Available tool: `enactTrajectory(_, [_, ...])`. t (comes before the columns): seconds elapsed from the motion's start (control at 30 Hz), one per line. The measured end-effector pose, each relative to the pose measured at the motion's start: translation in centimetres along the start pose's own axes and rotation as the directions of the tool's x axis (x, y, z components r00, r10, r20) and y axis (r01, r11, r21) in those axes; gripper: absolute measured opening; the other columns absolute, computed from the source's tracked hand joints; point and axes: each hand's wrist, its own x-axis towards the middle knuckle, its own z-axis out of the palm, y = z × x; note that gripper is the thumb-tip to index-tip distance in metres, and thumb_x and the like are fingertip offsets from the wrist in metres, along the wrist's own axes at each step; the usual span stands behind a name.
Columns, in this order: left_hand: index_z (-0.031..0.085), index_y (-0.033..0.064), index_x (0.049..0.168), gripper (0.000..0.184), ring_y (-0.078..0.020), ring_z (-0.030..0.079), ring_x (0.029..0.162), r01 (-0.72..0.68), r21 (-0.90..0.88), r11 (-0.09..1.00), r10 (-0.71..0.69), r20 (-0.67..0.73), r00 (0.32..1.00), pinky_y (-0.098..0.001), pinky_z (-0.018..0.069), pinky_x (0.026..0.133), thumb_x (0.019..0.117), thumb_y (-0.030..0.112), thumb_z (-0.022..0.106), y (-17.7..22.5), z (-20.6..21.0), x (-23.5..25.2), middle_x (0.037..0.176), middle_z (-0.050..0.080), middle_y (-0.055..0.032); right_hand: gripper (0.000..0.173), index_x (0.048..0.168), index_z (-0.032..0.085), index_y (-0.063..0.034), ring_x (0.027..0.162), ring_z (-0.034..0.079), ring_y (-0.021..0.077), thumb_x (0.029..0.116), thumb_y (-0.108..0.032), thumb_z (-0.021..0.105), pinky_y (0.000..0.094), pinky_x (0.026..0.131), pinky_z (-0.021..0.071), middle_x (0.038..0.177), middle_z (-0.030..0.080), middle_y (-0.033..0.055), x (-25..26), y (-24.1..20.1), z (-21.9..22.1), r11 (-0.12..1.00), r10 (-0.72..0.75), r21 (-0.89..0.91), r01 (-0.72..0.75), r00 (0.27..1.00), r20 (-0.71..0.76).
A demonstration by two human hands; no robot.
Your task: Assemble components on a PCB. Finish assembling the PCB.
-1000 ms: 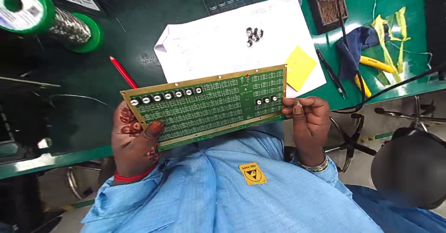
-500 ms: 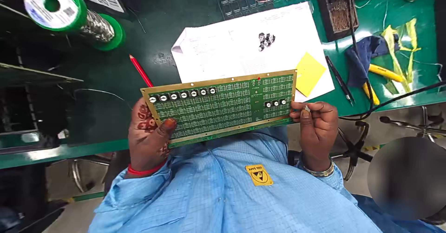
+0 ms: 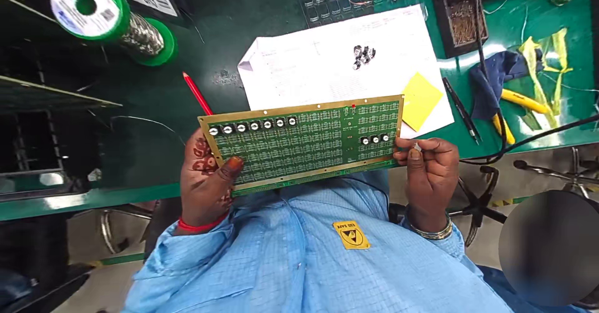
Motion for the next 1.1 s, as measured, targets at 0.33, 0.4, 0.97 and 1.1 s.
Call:
enactTrajectory(0.33, [0.047, 0.0193, 0.139, 0.049, -0.0057, 0.067, 0.11, 0.013, 0.02, 1.0, -0.013, -0.001, 1.0, -0.0259, 0.0568, 0.097, 0.0951, 0.013, 0.067, 0.09, 0.01, 0.01, 0.123, 0.069, 0.0127, 0.015, 0.118, 0.054, -0.0164, 0.089, 0.072, 0.0051, 0.1064, -0.008, 0.051, 0.0234, 0.079, 0.0614, 0.113, 0.073, -0.0062, 0.06, -0.15, 0.06, 1.0, -0.002, -0.007, 0.002, 1.0, 0.005])
enactTrajectory(0.4, [0.047, 0.019, 0.139, 0.049, -0.006, 0.067, 0.111, 0.007, 0.012, 1.0, -0.007, 0.003, 1.0, -0.0263, 0.0566, 0.098, 0.095, 0.014, 0.068, 0.02, 0.0, 0.04, 0.123, 0.069, 0.0123, 0.015, 0.118, 0.054, -0.0166, 0.09, 0.072, 0.0053, 0.1064, -0.008, 0.051, 0.0233, 0.079, 0.0614, 0.112, 0.073, -0.0065, 0.06, -0.18, 0.06, 1.0, -0.002, -0.006, 0.002, 1.0, 0.004])
enactTrajectory(0.97, [0.048, 0.0194, 0.138, 0.046, -0.0054, 0.068, 0.109, 0.014, 0.036, 0.999, -0.014, -0.003, 1.0, -0.0256, 0.0569, 0.097, 0.0957, 0.012, 0.066, 0.1, 0.06, 0.03, 0.122, 0.069, 0.0126, 0.015, 0.119, 0.055, -0.0179, 0.094, 0.071, 0.0063, 0.1065, -0.011, 0.053, 0.0258, 0.083, 0.0613, 0.115, 0.072, -0.0061, -0.22, 0.11, 0.08, 1.0, -0.021, 0.004, 0.021, 1.0, 0.016])
enactTrajectory(1.1, [0.047, 0.0186, 0.138, 0.048, -0.0042, 0.067, 0.109, 0.022, 0.058, 0.998, -0.021, -0.015, 1.0, -0.0246, 0.0568, 0.096, 0.0945, 0.011, 0.066, 0.31, 0.31, 0.12, 0.12, 0.069, 0.0137, 0.015, 0.119, 0.056, -0.0191, 0.096, 0.071, 0.007, 0.1068, -0.012, 0.053, 0.0268, 0.084, 0.062, 0.115, 0.071, -0.0066, -0.27, 0.2, 0.06, 0.999, -0.044, 0.005, 0.044, 0.998, 0.033])
